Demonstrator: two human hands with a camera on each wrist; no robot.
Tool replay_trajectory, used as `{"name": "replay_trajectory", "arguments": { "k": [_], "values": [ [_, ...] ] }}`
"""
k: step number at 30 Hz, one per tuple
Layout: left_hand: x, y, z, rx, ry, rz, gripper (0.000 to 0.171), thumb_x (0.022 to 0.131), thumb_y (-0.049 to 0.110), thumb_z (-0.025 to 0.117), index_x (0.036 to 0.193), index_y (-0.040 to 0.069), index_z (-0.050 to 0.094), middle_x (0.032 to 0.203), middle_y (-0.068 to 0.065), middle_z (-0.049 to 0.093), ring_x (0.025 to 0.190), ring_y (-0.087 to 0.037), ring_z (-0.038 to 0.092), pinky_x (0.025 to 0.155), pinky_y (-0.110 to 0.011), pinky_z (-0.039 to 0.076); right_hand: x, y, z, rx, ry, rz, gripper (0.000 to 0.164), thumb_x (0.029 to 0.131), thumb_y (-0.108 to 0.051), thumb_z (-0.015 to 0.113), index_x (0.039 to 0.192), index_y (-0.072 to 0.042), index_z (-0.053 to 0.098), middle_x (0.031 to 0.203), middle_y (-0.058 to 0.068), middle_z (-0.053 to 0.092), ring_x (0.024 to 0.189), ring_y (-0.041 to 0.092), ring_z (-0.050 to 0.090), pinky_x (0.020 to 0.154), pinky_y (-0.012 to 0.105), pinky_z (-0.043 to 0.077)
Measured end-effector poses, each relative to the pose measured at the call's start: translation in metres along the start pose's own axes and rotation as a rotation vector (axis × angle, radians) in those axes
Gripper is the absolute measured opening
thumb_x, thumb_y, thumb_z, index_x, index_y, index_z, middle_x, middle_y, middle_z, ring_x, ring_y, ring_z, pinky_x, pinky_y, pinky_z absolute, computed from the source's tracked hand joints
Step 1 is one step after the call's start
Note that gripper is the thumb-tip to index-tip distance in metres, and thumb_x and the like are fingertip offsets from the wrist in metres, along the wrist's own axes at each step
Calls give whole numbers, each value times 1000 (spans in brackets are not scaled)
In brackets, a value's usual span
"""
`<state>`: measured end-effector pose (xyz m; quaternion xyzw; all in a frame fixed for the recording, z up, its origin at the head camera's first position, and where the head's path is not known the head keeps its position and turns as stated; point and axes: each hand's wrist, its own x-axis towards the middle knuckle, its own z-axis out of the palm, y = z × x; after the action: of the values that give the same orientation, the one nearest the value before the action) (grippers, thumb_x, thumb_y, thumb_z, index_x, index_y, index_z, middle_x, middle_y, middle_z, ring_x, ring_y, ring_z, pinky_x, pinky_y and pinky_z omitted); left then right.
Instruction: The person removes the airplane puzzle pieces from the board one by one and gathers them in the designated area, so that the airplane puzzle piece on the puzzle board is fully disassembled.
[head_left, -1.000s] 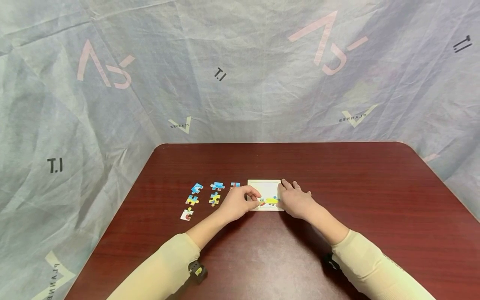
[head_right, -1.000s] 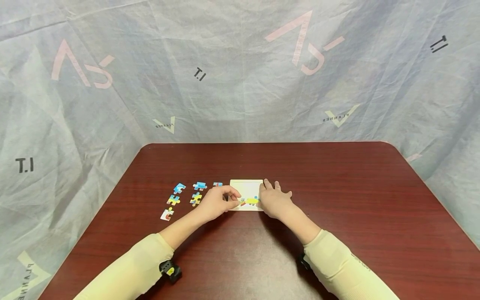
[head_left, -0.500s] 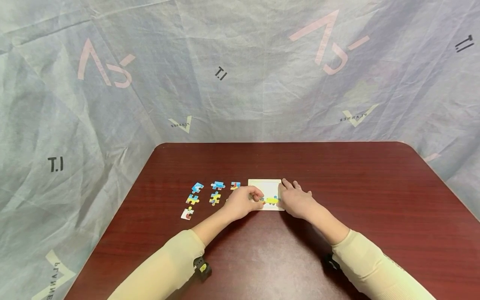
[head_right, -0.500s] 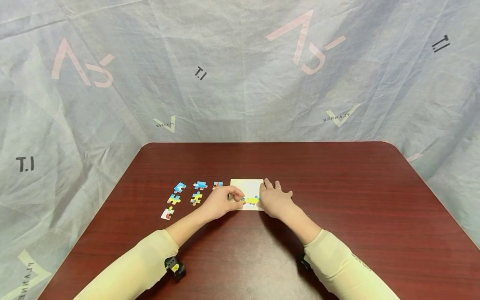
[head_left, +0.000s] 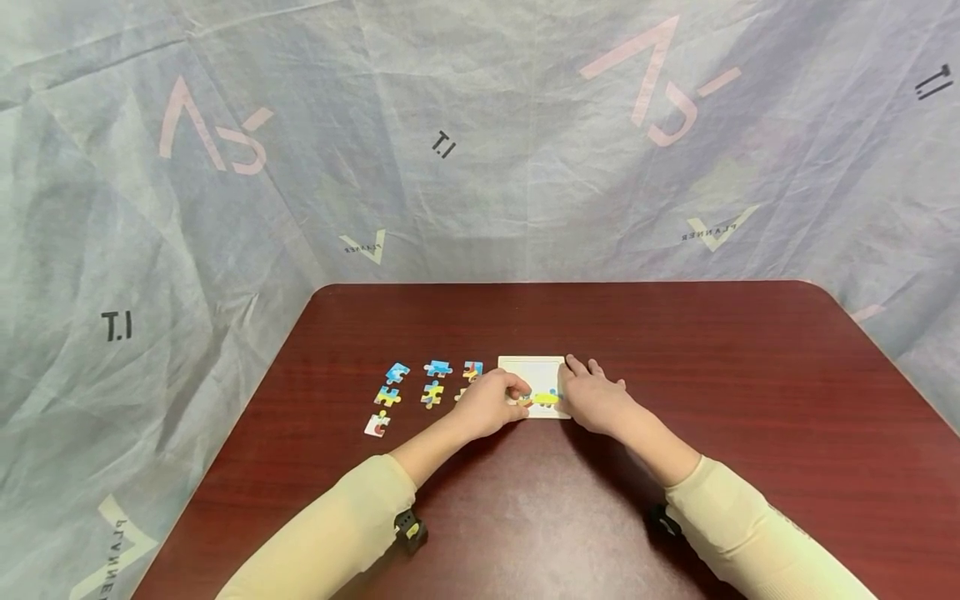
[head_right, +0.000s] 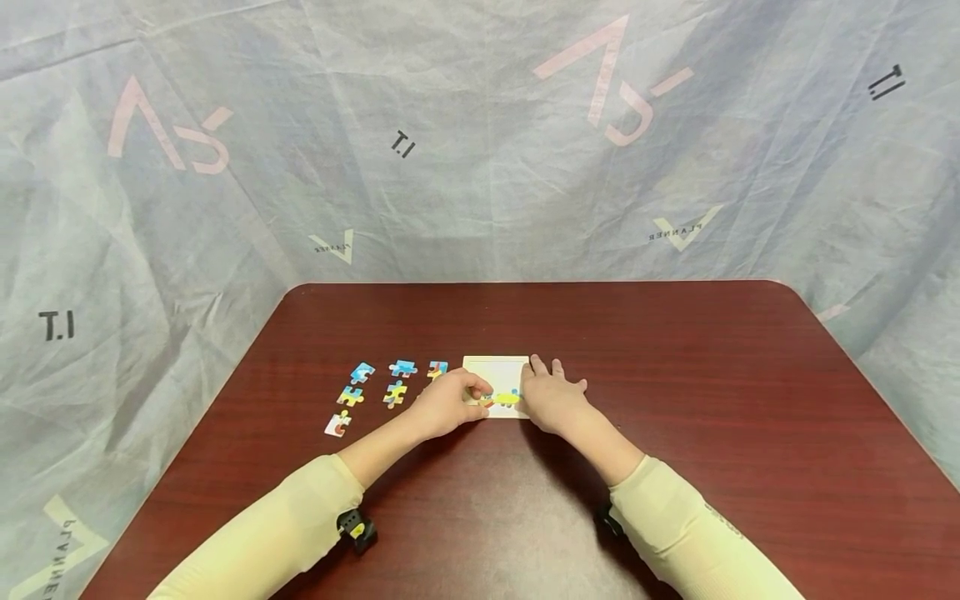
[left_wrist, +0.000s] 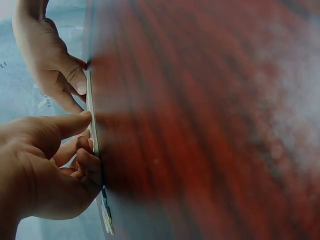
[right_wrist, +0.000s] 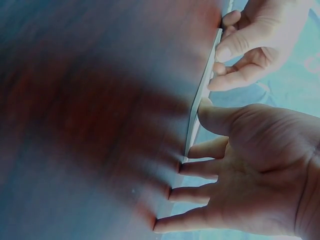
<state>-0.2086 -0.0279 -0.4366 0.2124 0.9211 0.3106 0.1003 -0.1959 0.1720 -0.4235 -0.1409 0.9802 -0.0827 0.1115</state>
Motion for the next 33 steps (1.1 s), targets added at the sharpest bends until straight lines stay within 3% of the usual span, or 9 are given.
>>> {"name": "replay_trajectory", "arguments": {
  "k": [19, 28, 33],
  "values": [
    [1, 2, 1, -14, -3, -29, 22, 87, 18, 82, 106, 15, 72, 93, 3, 58, 83, -13, 52, 76, -31, 45, 0, 1, -1, 7, -26, 6, 62, 102, -26, 63, 150, 5, 39, 159, 27, 29, 141, 55, 30, 91, 79, 38],
    [0, 1, 2, -31, 33, 22, 26, 85, 15, 84, 103, 18, 65, 91, 4, 59, 80, -12, 54, 72, -30, 45, 0, 1, -2, -7, -24, 7, 63, 102, -27, 63, 150, 5, 39, 159, 27, 29, 141, 55, 30, 92, 79, 38],
    [-1, -1, 4, -52, 47, 34, 20, 90, 15, 79, 101, 20, 64, 89, 8, 60, 70, -10, 53, 65, -27, 43, 0, 1, -2, -5, -31, 7, 63, 102, -27, 63, 150, 6, 39, 159, 27, 29, 141, 55, 30, 92, 78, 38]
  ]
}}
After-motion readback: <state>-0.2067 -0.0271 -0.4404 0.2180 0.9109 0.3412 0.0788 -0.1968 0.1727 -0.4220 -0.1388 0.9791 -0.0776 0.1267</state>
